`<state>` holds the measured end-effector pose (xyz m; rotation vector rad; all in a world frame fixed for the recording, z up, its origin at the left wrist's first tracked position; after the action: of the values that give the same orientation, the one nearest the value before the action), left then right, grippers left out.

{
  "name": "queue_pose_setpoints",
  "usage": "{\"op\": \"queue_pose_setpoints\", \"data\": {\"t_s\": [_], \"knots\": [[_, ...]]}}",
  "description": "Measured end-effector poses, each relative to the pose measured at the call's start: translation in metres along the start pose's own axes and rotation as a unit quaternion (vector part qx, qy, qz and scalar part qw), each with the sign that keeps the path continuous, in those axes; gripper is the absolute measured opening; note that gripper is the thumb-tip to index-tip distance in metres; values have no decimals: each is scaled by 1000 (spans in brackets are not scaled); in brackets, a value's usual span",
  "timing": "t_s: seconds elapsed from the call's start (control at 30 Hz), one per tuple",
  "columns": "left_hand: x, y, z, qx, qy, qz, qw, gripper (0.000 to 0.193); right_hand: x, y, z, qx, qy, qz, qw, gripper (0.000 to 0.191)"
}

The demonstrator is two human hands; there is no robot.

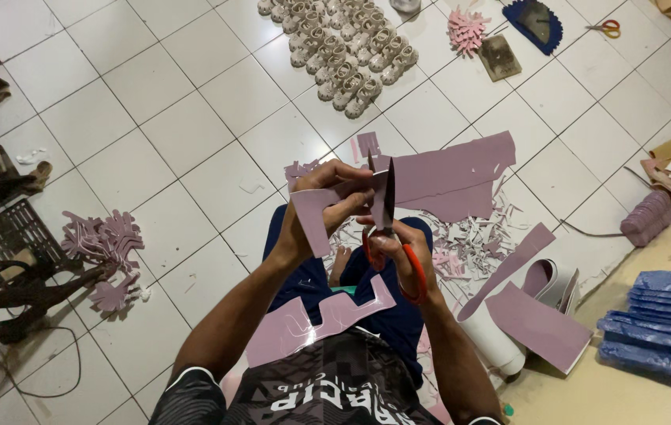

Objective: The person sits on the workshop floor cutting mauve-pink foam sheets into small flower-shaped pieces with red-handled scissors, trimming pieces one at a time and setting cut pieces and scraps on the floor around them.

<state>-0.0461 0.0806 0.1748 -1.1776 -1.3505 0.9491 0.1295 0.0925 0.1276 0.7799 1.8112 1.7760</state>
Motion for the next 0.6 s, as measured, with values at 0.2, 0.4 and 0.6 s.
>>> {"op": "queue_pose_setpoints", "data": {"t_s": [0.2, 0.4, 0.6], "knots": [[-3, 16, -8, -53, -50, -5, 997, 22, 0, -7, -1, 54, -28, -13, 998, 49], [-5, 22, -16, -97, -96, 22, 990, 24, 0, -8, -9, 96, -64, -16, 993, 43], [-2, 24, -15, -101, -84, 31, 991, 30, 0, -13, -13, 118, -104, -30, 987, 36]]}}
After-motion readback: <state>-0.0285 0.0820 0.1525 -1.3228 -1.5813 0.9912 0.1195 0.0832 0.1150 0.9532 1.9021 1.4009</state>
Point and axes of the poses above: each hand's wrist, its own x-axis towards the middle knuckle, its own z-axis out of the back of the hand, y = z × x, the point moved 5 cm from there along x, towards the middle knuckle, and after that the axes turned 8 degrees about y, right-handed, at the moved point
